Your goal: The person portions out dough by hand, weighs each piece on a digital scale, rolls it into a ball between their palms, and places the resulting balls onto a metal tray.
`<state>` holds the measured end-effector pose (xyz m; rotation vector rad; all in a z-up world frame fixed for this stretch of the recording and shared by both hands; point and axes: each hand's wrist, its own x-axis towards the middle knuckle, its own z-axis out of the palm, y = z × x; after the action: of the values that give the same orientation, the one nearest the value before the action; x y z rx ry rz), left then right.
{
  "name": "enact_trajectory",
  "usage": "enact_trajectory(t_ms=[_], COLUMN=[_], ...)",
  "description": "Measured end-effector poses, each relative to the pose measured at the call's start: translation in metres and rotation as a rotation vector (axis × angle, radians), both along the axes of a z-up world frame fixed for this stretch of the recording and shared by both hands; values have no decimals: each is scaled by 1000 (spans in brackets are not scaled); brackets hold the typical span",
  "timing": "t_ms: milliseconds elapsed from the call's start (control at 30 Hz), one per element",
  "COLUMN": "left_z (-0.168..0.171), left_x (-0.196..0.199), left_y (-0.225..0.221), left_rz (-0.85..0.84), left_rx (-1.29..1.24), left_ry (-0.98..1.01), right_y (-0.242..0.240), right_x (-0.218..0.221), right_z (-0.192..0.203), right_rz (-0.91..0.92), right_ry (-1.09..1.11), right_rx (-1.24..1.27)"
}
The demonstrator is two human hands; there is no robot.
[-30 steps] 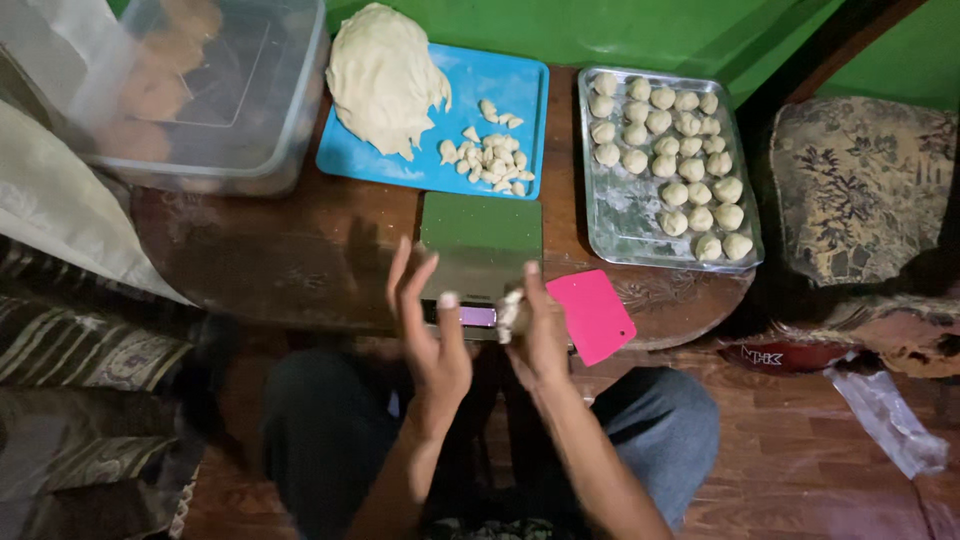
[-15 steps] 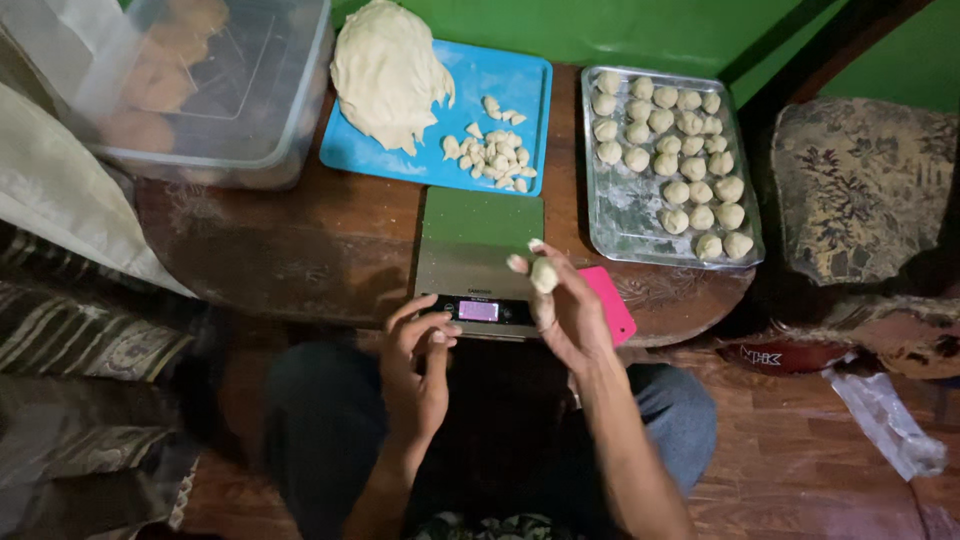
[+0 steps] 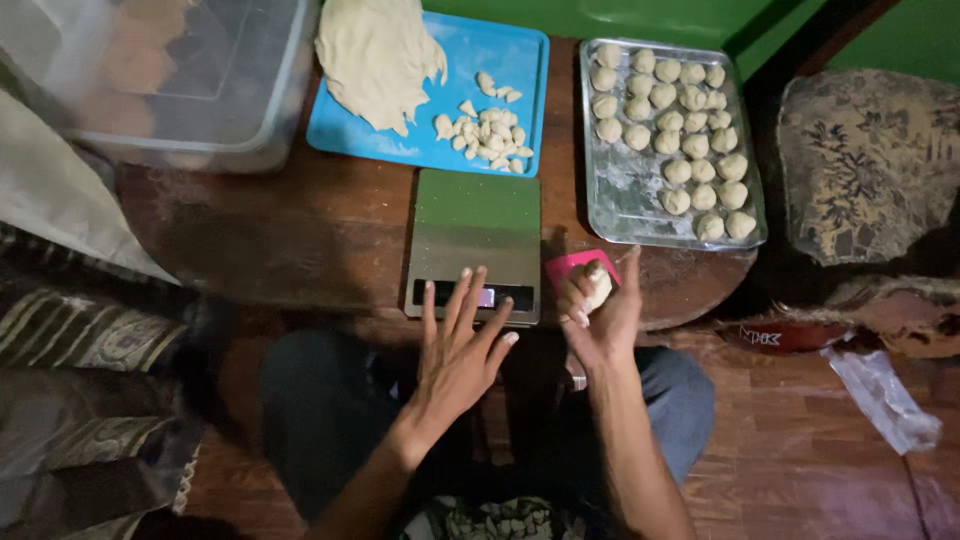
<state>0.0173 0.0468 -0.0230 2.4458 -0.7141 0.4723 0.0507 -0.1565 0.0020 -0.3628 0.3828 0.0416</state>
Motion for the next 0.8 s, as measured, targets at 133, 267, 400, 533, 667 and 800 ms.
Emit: enact_trajectory(t_ms=[133, 267, 400, 533, 667, 800], left_z=[2, -4, 2, 3, -12, -26], left_x=[-4, -5, -2, -7, -17, -31], left_y=[-1, -1, -2, 5, 20, 31], left_rz=[-1, -2, -5, 70, 179, 192], left_rx=[-16, -1, 1, -109, -262, -423], left_ry=[69, 74, 77, 129, 91, 94], right_y=[12, 1, -10, -5, -7, 10], right_x=[-7, -5, -5, -8, -14, -18], right_z=[25, 5, -21, -9, -20, 8], right_rz=[-112, -93, -79, -75, -57, -50], right_ry=[105, 27, -37, -55, 109, 130], right_rx=[-99, -144, -130, -270, -231, -172])
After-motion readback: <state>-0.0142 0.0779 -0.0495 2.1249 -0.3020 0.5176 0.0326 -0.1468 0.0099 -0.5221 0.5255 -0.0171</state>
